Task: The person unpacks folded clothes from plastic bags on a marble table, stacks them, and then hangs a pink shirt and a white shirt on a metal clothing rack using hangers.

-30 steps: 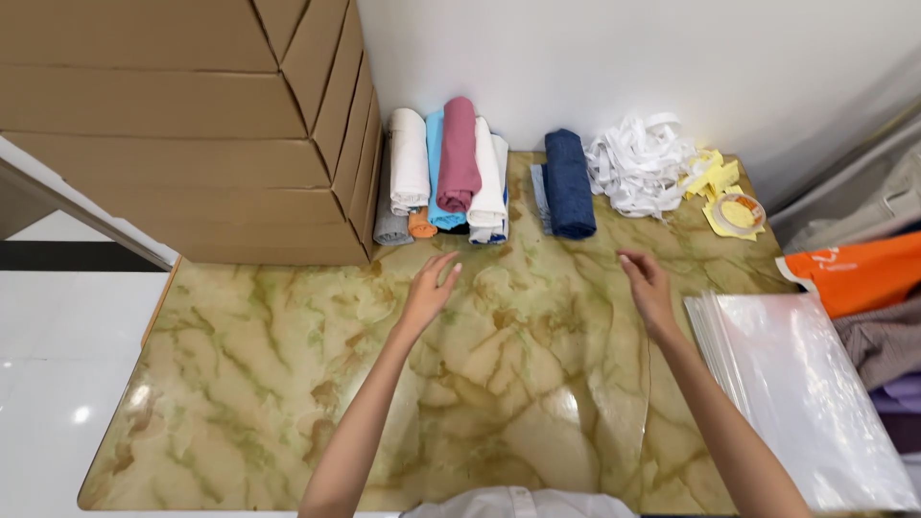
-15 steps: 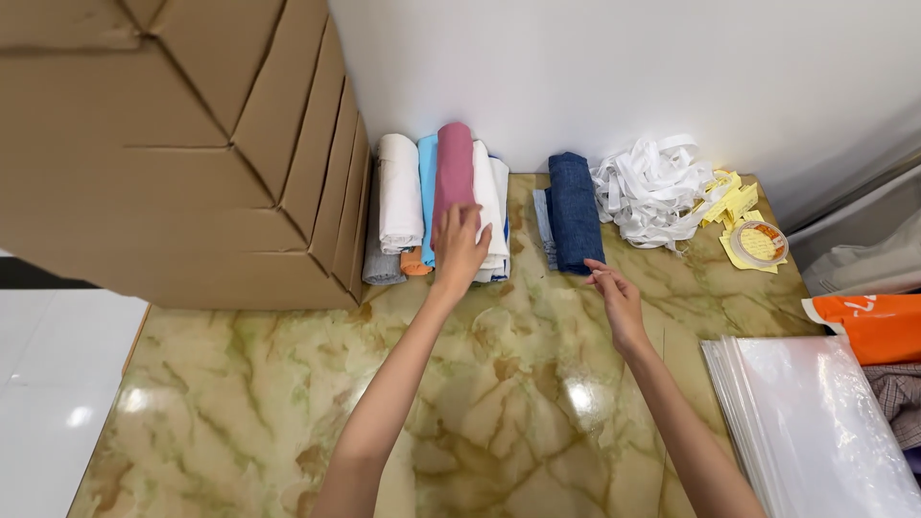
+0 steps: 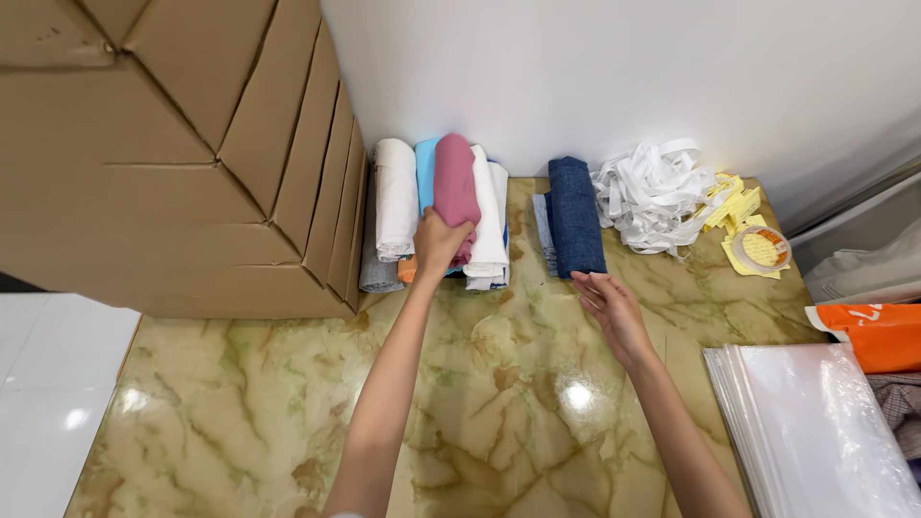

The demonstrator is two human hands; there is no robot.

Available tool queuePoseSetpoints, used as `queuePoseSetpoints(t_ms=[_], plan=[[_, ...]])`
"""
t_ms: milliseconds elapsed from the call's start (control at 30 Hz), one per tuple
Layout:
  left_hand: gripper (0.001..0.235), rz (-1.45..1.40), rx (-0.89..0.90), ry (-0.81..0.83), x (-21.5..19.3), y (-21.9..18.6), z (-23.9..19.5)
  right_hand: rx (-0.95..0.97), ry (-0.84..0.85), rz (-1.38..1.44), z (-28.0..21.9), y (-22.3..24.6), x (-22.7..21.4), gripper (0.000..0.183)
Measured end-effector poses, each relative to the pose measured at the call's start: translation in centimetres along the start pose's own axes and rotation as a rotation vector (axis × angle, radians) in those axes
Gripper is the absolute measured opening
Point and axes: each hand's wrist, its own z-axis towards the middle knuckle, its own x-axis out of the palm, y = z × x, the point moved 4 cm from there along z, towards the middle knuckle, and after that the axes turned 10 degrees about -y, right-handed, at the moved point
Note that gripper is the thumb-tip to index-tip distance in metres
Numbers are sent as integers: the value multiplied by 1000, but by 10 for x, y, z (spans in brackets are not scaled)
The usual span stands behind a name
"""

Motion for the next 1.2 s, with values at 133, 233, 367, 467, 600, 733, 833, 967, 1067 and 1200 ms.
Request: queuePoseSetpoints(t_ms=[133, 233, 367, 467, 600, 733, 833, 967, 1067, 1200], plan=[[75, -242, -150, 86, -55, -81, -108, -10, 36, 91, -28, 20, 3, 17], [82, -439, -156, 236, -76, -124, -183, -11, 43, 119, -64, 35, 10, 36], [92, -555, -93, 536, -49, -134, -257, 15, 168, 328, -101, 30, 9, 57], [96, -477, 62, 683, -40, -152, -305, 41, -29, 387, -123, 12, -28, 56], [106, -200, 300, 679, -32, -167, -363, -237, -283, 263, -157, 11, -91, 39], [114, -248, 342, 773, -23, -189, -417, -367, -458, 145, -218, 37, -129, 44], [89, -249, 430, 705, 32, -168, -443, -364, -538, 149, -251, 34, -176, 59], [35, -339, 492, 677, 94, -152, -476, -274, -610, 104, -317, 40, -220, 65], [20, -475, 415, 765, 130, -146, -516, -150, -685, 249, -357, 33, -252, 75], [22, -669, -44, 1014, 134, -149, -592, -50, -772, 571, -388, -12, -329, 68]])
